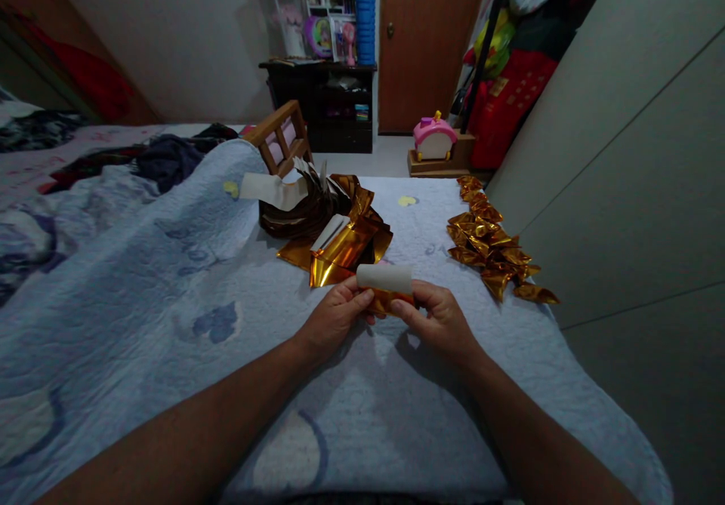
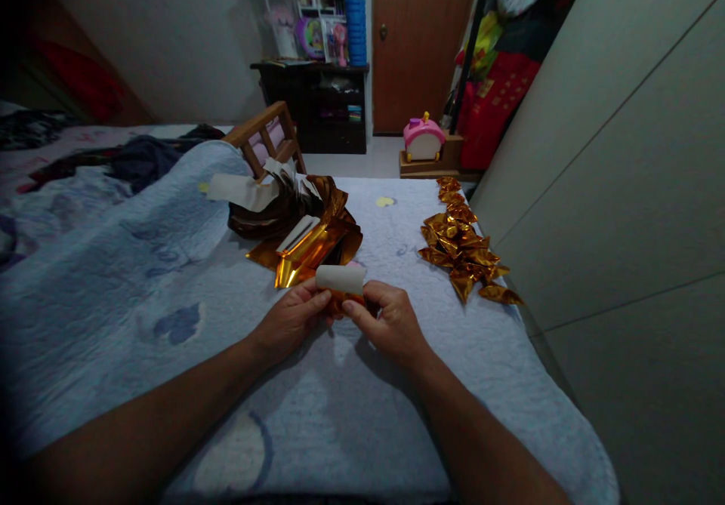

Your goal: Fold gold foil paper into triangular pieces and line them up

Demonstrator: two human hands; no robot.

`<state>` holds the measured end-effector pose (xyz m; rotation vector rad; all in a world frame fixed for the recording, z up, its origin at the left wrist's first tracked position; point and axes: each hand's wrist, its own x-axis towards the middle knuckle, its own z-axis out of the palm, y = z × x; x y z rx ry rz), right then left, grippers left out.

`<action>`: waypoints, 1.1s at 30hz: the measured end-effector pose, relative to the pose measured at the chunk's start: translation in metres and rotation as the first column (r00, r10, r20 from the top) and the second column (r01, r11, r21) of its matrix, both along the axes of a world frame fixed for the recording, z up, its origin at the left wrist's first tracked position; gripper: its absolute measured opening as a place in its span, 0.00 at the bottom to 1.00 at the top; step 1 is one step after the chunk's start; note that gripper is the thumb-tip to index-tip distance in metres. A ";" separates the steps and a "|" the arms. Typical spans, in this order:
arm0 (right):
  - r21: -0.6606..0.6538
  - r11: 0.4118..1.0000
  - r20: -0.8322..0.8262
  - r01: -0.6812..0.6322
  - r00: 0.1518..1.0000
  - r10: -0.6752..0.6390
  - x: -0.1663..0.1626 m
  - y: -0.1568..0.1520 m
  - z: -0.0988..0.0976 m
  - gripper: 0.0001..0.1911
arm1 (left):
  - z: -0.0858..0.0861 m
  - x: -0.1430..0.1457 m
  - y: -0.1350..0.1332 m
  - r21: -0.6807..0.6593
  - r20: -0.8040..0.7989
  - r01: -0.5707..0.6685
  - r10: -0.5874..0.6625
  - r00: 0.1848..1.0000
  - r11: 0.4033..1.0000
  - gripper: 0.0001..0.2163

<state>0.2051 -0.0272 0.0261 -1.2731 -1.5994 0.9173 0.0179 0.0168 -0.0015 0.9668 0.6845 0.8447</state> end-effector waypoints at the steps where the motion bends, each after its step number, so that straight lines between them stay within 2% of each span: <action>1: 0.002 1.000 -0.002 -0.002 1.000 0.002 0.000 0.000 0.000 0.10 | 0.001 0.000 0.000 -0.002 0.000 0.000 0.000 1.000 1.000 0.18; 12: 0.034 0.999 0.003 0.019 1.000 -0.020 0.000 0.002 -0.005 0.09 | 0.002 0.000 -0.001 0.025 -0.039 -0.001 0.002 0.999 1.000 0.18; 20: -0.024 0.998 -0.034 0.054 0.998 -0.055 -0.004 0.004 -0.010 0.12 | 0.007 0.006 -0.006 0.089 -0.109 -0.060 0.070 0.992 0.994 0.26; 26: -0.037 0.999 -0.047 0.028 0.998 -0.030 -0.006 0.006 -0.011 0.12 | 0.008 0.011 -0.008 0.064 -0.081 -0.190 0.195 0.977 0.980 0.24; 33: -0.070 0.997 -0.155 0.022 0.987 -0.033 -0.005 0.008 -0.012 0.12 | 0.005 0.010 -0.005 0.015 -0.048 -0.208 0.209 0.977 0.978 0.21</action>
